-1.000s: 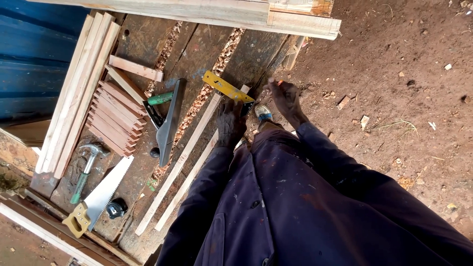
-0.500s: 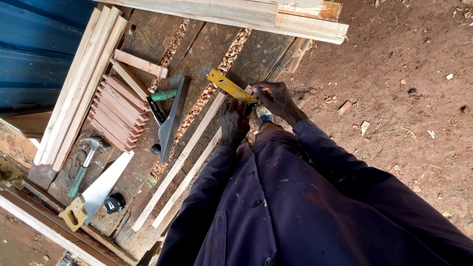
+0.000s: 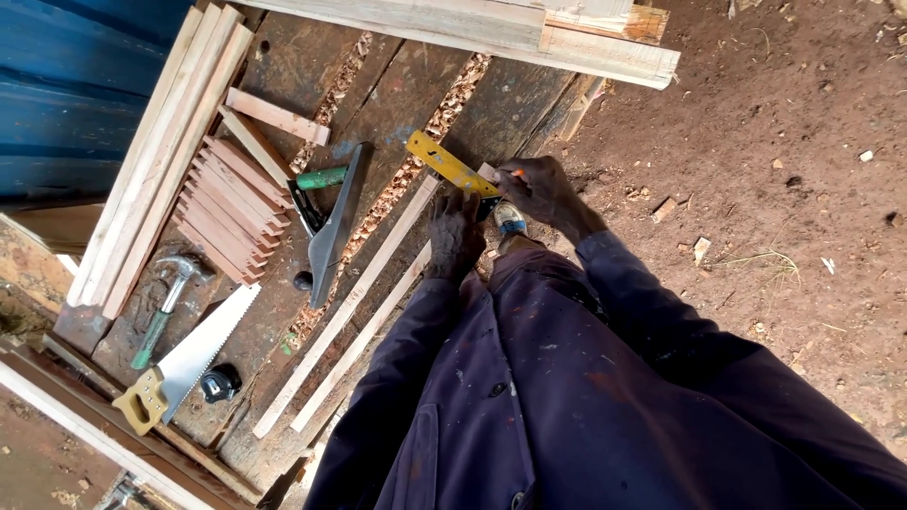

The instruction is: Marking wooden slats with a try square and pencil for precise cutting or assembly.

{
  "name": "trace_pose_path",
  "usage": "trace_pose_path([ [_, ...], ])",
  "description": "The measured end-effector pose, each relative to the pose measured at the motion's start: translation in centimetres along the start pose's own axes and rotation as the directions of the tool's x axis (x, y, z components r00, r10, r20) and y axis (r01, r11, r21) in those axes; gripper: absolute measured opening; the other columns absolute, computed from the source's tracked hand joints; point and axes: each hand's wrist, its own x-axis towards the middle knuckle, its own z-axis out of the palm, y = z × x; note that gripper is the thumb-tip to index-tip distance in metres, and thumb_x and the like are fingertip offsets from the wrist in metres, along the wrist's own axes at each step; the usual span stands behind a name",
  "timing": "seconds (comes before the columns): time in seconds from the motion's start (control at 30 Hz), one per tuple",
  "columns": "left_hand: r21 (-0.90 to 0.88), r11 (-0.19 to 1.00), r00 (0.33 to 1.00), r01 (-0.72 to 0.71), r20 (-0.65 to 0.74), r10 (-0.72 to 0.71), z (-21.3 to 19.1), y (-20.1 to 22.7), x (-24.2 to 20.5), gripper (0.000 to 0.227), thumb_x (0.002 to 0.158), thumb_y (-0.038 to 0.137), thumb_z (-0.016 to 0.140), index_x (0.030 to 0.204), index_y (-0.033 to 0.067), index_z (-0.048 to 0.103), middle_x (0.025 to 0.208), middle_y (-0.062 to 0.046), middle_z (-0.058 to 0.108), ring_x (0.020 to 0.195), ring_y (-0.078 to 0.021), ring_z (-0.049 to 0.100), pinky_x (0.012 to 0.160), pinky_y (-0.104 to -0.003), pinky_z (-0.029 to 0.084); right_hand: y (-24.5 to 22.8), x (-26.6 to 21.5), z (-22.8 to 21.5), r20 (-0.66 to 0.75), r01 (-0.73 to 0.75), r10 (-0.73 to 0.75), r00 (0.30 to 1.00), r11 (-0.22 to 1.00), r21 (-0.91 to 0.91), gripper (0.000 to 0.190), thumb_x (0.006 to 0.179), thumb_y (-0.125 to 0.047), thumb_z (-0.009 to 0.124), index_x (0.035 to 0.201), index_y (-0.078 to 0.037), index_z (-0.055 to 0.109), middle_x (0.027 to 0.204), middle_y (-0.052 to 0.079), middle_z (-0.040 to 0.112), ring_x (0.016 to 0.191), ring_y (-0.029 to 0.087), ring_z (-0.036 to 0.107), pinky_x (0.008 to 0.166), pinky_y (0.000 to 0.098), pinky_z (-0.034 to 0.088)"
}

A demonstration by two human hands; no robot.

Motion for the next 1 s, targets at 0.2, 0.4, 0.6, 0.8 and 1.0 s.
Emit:
trace_pose_path([
  [0.2, -0.011, 1.0, 1.0, 0.004, -0.003, -0.004, 0.8, -0.6, -0.3, 0.059, 0.07, 0.024, 0.087, 0.125, 0.0139, 0.071, 0.126, -0.014, 0.064, 0.11, -0.0368, 0.063, 0.091, -0.048, 0.049, 0.4, -0.4, -1.4, -0.114, -0.139, 0.118, 0.986, 0.97, -0.198, 0.034, 0.107, -0.031, 0.062, 0.076, -0.019, 0.066, 0.058, -0.001, 0.068, 0.061, 0.02, 0.071, 0.061, 0.0297, 0.054],
  [0.4, -0.153, 0.988, 0.999, 0.004, -0.039, -0.01, -2.8, 0.9, -0.7, 0.056, 0.076, 0.021, 0.083, 0.13, 0.0147, 0.069, 0.128, -0.015, 0.064, 0.113, -0.0405, 0.062, 0.091, -0.05, 0.049, 7.7, -2.2, 3.1, 0.02, -0.241, 0.242, 0.97, 0.951, 0.194, 0.022, 0.103, -0.018, 0.069, 0.088, -0.002, 0.068, 0.076, 0.015, 0.073, 0.073, 0.02, 0.071, 0.07, 0.0368, 0.056],
  [0.6, -0.285, 0.948, 0.979, 0.143, -0.1, -0.177, -8.1, -0.2, -5.9, 0.045, 0.092, 0.045, 0.074, 0.124, 0.0137, 0.07, 0.113, -0.015, 0.068, 0.105, -0.0426, 0.066, 0.088, -0.049, 0.053, 1.2, -3.5, 0.5, -0.018, -0.187, 0.212, 0.977, 0.896, 0.402, 0.013, 0.093, -0.007, 0.075, 0.085, 0.003, 0.073, 0.074, 0.017, 0.073, 0.065, 0.016, 0.068, 0.06, 0.0291, 0.053],
  [0.8, 0.099, 0.935, 0.911, 0.34, -0.281, -0.302, -1.1, -9.8, -18.2, 0.016, 0.095, 0.034, 0.072, 0.104, 0.0207, 0.072, 0.097, -0.002, 0.066, 0.092, -0.0265, 0.068, 0.077, -0.037, 0.053, -2.6, -3.1, -5.8, -0.125, -0.153, 0.237, 0.964, 0.869, 0.471, 0.006, 0.092, -0.001, 0.076, 0.092, 0.004, 0.072, 0.074, 0.019, 0.071, 0.051, 0.012, 0.062, 0.049, 0.0232, 0.05],
  [1.0, -0.202, 0.914, 0.889, 0.352, -0.233, -0.394, -12.2, -8.6, -15.3, 0.022, 0.081, 0.017, 0.084, 0.099, 0.0161, 0.073, 0.09, -0.008, 0.071, 0.085, -0.0387, 0.07, 0.074, -0.051, 0.056, -3.5, -1.0, -8.2, -0.188, -0.151, 0.269, 0.944, 0.865, 0.479, 0.006, 0.095, 0.001, 0.072, 0.097, 0.006, 0.069, 0.071, 0.019, 0.067, 0.033, 0.004, 0.043, 0.03, 0.0186, 0.033],
])
